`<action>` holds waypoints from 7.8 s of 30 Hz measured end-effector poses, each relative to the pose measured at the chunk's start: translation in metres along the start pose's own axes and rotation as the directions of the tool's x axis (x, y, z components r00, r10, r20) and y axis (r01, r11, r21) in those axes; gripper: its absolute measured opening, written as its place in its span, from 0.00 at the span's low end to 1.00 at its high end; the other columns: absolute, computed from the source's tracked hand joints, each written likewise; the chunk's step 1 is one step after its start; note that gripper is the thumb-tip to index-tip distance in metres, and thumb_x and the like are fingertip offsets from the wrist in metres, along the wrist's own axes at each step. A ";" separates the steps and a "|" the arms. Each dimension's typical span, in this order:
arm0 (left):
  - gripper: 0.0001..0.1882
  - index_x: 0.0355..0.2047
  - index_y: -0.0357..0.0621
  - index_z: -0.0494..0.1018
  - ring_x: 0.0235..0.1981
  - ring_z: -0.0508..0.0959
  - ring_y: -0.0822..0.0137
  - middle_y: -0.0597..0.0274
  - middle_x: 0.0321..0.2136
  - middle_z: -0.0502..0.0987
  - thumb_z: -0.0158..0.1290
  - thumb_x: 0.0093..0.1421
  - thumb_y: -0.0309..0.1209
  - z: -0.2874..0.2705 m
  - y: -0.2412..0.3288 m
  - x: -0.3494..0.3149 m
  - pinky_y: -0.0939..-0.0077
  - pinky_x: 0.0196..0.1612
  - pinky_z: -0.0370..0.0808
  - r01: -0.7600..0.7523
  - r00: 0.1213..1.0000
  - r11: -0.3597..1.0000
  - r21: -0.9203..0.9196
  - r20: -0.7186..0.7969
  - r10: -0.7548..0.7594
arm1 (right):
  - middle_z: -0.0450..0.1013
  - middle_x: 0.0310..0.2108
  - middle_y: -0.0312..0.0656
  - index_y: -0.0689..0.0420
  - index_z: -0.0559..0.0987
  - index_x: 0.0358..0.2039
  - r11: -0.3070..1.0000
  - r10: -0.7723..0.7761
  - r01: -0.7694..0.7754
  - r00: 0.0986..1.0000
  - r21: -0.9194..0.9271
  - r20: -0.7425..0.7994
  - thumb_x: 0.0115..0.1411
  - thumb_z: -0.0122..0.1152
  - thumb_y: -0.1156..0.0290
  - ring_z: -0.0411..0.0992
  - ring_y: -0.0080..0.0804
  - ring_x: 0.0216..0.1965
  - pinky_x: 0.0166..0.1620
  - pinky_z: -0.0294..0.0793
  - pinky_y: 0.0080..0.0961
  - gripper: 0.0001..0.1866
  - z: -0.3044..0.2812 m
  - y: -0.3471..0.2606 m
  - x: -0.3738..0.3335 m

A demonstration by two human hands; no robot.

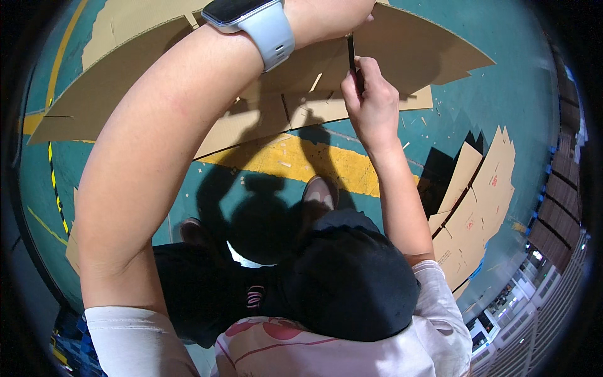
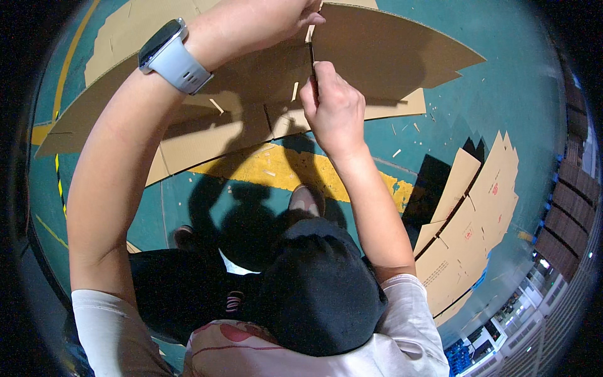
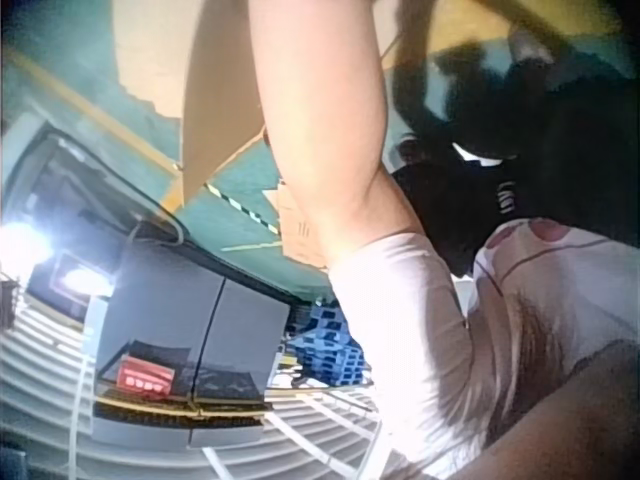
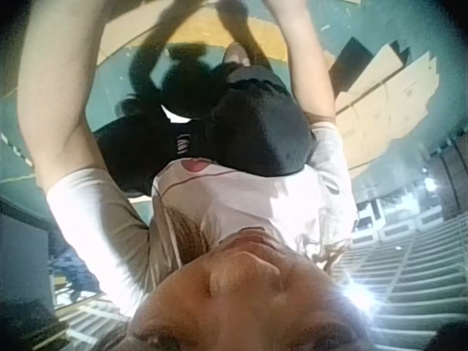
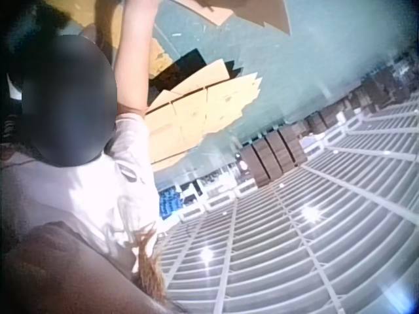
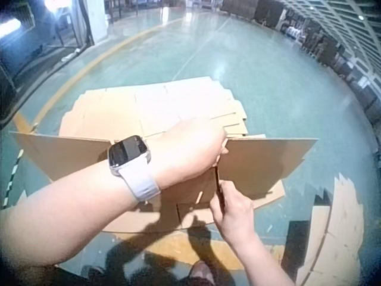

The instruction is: The person uses a utility knife to score and cut a large piece of cardboard on the floor. They repeatedly score the material along straight lines and then snap the sections apart by hand. The process involves cutting, separating, and repositioning the cardboard pieces to continue the cutting task.

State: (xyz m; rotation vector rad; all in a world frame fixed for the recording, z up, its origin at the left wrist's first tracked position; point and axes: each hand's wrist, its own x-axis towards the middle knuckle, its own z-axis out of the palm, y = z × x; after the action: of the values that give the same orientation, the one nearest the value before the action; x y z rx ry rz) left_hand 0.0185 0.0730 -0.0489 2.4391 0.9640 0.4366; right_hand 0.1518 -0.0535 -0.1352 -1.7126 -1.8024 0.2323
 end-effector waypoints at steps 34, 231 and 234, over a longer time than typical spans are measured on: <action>0.10 0.22 0.37 0.76 0.24 0.76 0.45 0.40 0.21 0.74 0.53 0.56 0.30 -0.008 -0.020 -0.020 0.59 0.30 0.73 -0.014 0.993 0.994 0.106 -0.113 0.026 | 0.72 0.21 0.47 0.58 0.70 0.33 0.991 -0.096 0.092 0.994 0.096 0.045 0.55 0.58 0.73 0.74 0.45 0.24 0.28 0.73 0.37 0.08 0.003 -0.020 0.005; 0.28 0.43 0.37 0.76 0.31 0.75 0.68 0.55 0.30 0.79 0.47 0.64 0.53 -0.040 -0.063 -0.086 0.73 0.41 0.72 0.292 0.849 0.940 -0.178 0.500 -0.168 | 0.77 0.29 0.46 0.67 0.75 0.36 0.373 0.289 -0.732 0.676 0.570 0.678 0.66 0.53 0.64 0.78 0.29 0.27 0.32 0.80 0.23 0.15 0.068 -0.086 0.015; 0.29 0.42 0.36 0.75 0.31 0.75 0.67 0.56 0.30 0.78 0.44 0.65 0.54 -0.035 -0.067 -0.088 0.72 0.40 0.72 0.287 0.857 0.941 -0.180 0.487 -0.168 | 0.78 0.30 0.48 0.68 0.75 0.37 0.299 0.267 -0.746 0.664 0.594 0.699 0.66 0.52 0.68 0.78 0.30 0.27 0.31 0.80 0.24 0.13 0.061 -0.090 0.018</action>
State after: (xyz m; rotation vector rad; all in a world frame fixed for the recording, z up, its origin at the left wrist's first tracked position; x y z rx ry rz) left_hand -0.0958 0.0650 -0.0654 2.0287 0.9071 -0.1135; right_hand 0.0440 -0.0316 -0.1290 -1.4092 -0.8871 1.7142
